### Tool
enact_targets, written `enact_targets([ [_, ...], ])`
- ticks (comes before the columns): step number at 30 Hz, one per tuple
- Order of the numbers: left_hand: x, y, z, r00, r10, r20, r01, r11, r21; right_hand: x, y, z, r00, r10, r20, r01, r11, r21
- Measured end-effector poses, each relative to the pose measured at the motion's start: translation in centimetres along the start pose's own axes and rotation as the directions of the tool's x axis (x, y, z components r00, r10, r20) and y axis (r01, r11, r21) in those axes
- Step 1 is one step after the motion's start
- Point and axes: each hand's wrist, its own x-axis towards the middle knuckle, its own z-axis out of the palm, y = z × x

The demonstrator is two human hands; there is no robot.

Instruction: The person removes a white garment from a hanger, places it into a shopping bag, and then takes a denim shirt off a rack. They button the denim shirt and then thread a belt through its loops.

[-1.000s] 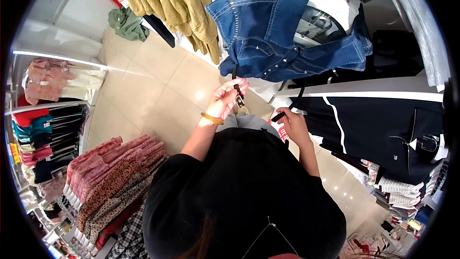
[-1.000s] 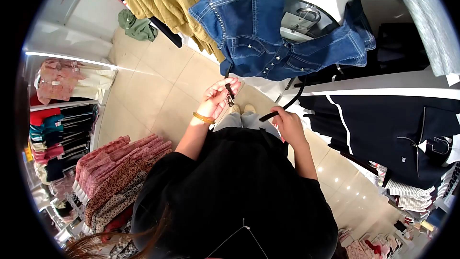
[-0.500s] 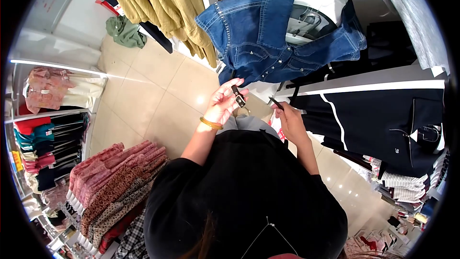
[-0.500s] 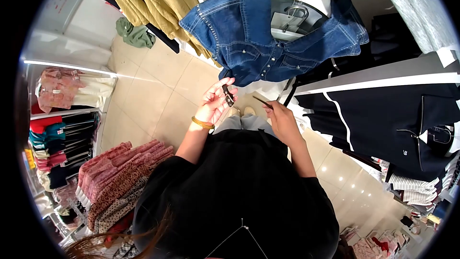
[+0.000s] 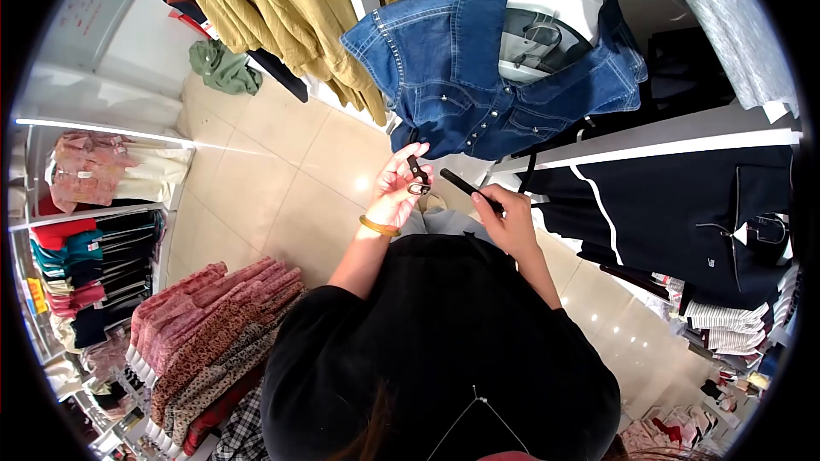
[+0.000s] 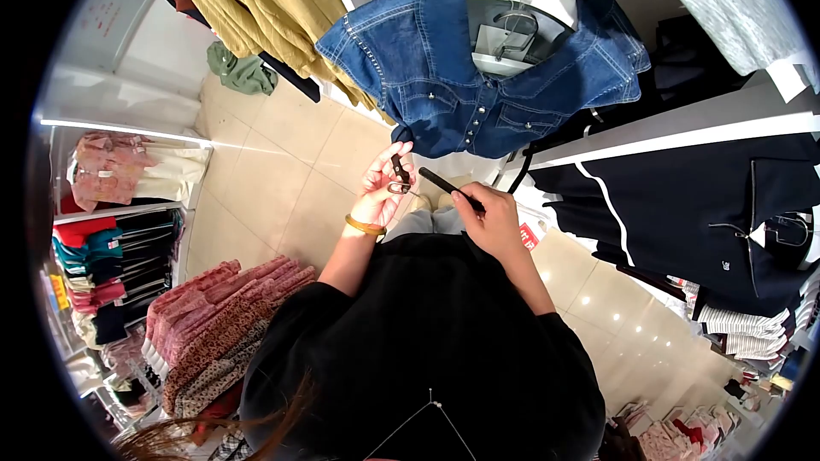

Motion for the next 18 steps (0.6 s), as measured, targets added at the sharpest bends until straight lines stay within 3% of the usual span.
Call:
enact_targets([
  [11,0.2,-0.3,1.0,1.000,0.005,-0.009,-0.006,0.997,-0.076,-0.3,1.2,0.6,0.999,0.024,0.038,-0.027,0.996,0.081],
  [18,0.2,-0.3,1.1,0.999,0.013,0.052,-0.013,1.000,0.011,0.0,0.2,0.8,0.996,-0.004,0.087,-0.008,0.991,0.136],
])
